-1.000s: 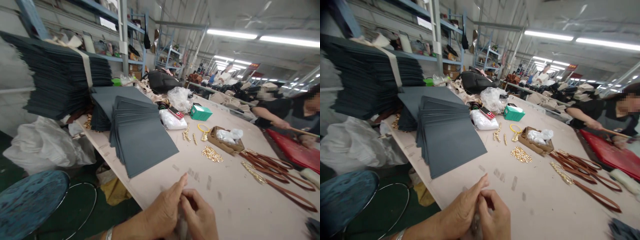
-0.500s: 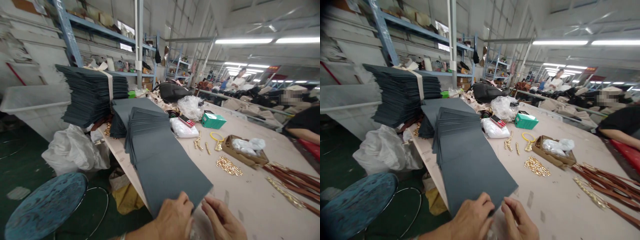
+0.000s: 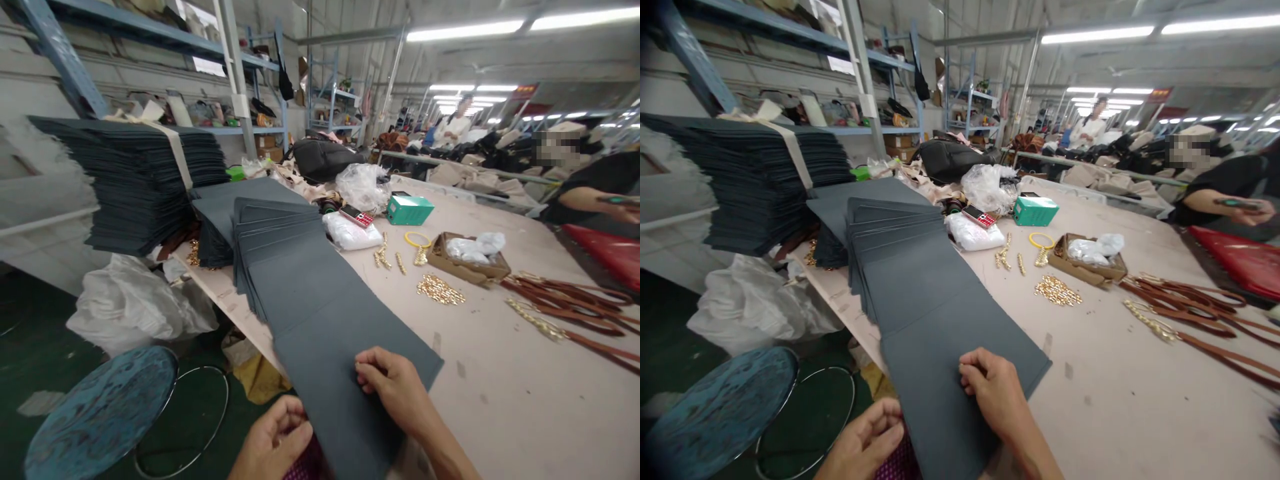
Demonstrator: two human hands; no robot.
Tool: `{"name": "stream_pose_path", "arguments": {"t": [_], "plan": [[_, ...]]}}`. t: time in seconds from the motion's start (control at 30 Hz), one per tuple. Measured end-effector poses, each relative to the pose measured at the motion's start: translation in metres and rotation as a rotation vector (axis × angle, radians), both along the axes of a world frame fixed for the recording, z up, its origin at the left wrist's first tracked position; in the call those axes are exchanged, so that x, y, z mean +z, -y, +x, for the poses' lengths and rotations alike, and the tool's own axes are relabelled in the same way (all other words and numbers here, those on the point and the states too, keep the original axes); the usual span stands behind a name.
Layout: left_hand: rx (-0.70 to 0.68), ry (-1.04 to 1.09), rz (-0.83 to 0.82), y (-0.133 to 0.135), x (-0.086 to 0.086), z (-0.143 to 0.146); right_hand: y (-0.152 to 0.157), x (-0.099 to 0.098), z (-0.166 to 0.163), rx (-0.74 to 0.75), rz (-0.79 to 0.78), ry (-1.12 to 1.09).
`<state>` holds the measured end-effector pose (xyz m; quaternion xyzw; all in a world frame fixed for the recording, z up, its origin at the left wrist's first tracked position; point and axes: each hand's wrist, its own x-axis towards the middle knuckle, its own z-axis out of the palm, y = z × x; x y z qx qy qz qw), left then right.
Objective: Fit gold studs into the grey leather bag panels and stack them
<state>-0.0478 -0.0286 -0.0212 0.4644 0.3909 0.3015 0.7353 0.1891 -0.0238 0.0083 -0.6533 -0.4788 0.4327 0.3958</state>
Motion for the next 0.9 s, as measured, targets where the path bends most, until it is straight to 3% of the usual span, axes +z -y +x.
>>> {"name": "stream_pose_path", "arguments": {"t": [0.1,0.2,0.3,0.57,0.73,0.9], "plan": [[0.018,0.206,-0.048,-0.009,0.023,0.021,-0.013,0.001,0.000,0.080,-0.128,-0.143],[0.025,0.240,-0.183,-0.018,0.036,0.039,-0.019,0.002,0.001,0.147,-0.208,-0.202],[0.069,0.186,-0.259,-0.024,0.034,0.049,-0.020,0.003,0.001,0.158,-0.227,-0.213],[0.135,-0.059,-0.255,-0.024,0.022,0.052,-0.020,0.005,0.001,0.184,-0.233,-0.254],[0.063,-0.121,-0.169,-0.024,0.023,0.050,-0.020,0.000,-0.001,0.138,-0.212,-0.258],[-0.044,-0.352,0.261,-0.029,0.024,0.045,-0.010,0.005,0.002,0.065,-0.116,-0.131]]}}
